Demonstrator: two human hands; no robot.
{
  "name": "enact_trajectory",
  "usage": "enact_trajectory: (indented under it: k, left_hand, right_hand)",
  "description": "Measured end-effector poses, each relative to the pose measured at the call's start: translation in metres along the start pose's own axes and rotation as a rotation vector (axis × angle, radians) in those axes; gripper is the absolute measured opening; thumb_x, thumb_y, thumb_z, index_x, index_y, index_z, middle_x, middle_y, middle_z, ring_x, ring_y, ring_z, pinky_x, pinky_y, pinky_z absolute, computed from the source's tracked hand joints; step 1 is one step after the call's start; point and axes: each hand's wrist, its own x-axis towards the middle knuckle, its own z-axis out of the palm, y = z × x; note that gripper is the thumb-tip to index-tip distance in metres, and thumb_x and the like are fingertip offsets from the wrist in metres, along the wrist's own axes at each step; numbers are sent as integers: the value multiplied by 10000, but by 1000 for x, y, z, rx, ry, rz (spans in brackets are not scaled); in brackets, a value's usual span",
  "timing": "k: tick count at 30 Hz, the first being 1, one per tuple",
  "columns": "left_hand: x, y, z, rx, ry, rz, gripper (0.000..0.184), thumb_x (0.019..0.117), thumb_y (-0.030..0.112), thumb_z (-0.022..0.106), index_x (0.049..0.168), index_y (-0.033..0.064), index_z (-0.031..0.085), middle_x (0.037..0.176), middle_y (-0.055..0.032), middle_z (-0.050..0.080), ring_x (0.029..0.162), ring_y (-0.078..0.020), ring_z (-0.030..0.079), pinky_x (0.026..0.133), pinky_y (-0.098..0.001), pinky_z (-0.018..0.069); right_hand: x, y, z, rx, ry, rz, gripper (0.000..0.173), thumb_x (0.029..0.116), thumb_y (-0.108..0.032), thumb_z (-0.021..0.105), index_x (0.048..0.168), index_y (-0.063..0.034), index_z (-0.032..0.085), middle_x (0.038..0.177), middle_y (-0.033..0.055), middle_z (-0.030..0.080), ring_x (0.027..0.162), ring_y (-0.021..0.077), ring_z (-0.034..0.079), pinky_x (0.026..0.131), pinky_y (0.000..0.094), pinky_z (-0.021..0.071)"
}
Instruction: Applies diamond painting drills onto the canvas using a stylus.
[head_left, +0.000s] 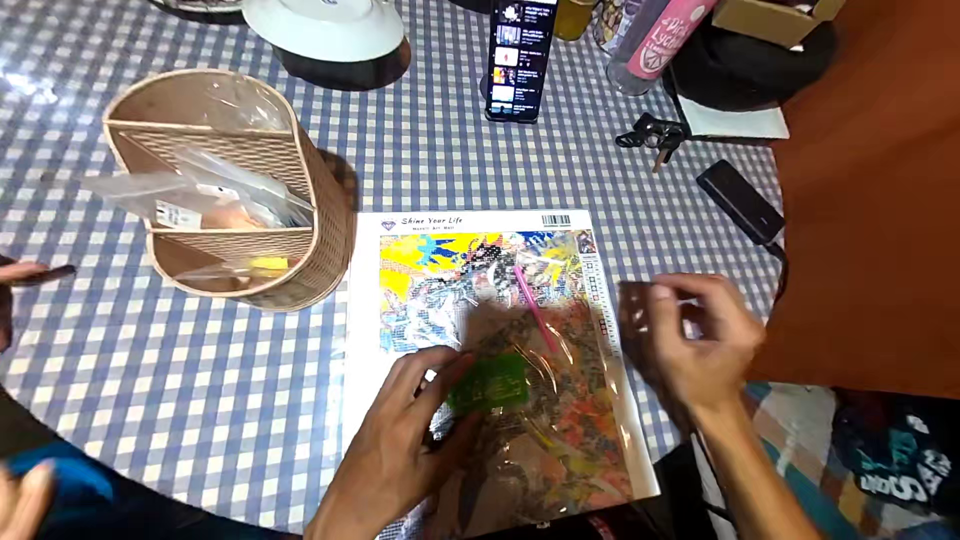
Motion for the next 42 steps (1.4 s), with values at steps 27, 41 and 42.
enact_trajectory:
  k: [27,41,42]
  left_hand:
    - [2,4,-2,-8,-5,-24,477,939,368,698,1332,98,670,1278,-104,632,1144,-131,578,964,-225,482]
    - [3,5,-1,-10,-8,-37,466,940,360,698,1330,107,669,1286,-101,629,1142,-125,578,954,-219,482]
    - [3,5,-1,-9,-7,-36,465,940,360,696,1330,107,669,1286,-102,629,1141,-126,577,953,-219,481]
  right_hand:
    - [15,-47,54,1107,-413,548,172,1119,-258,417,1116,-128,530,962,52,748,689,141,745,626,275,649]
    - [-9,-41,67,1204,-366,464,169,1015,-110,636,1183,-111,625,1096,70,734,909,189,763,821,342,661]
    - [-9,-40,68,1206,-368,463,165,1014,-108,637,1179,-108,631,1099,72,736,912,191,763,824,342,660]
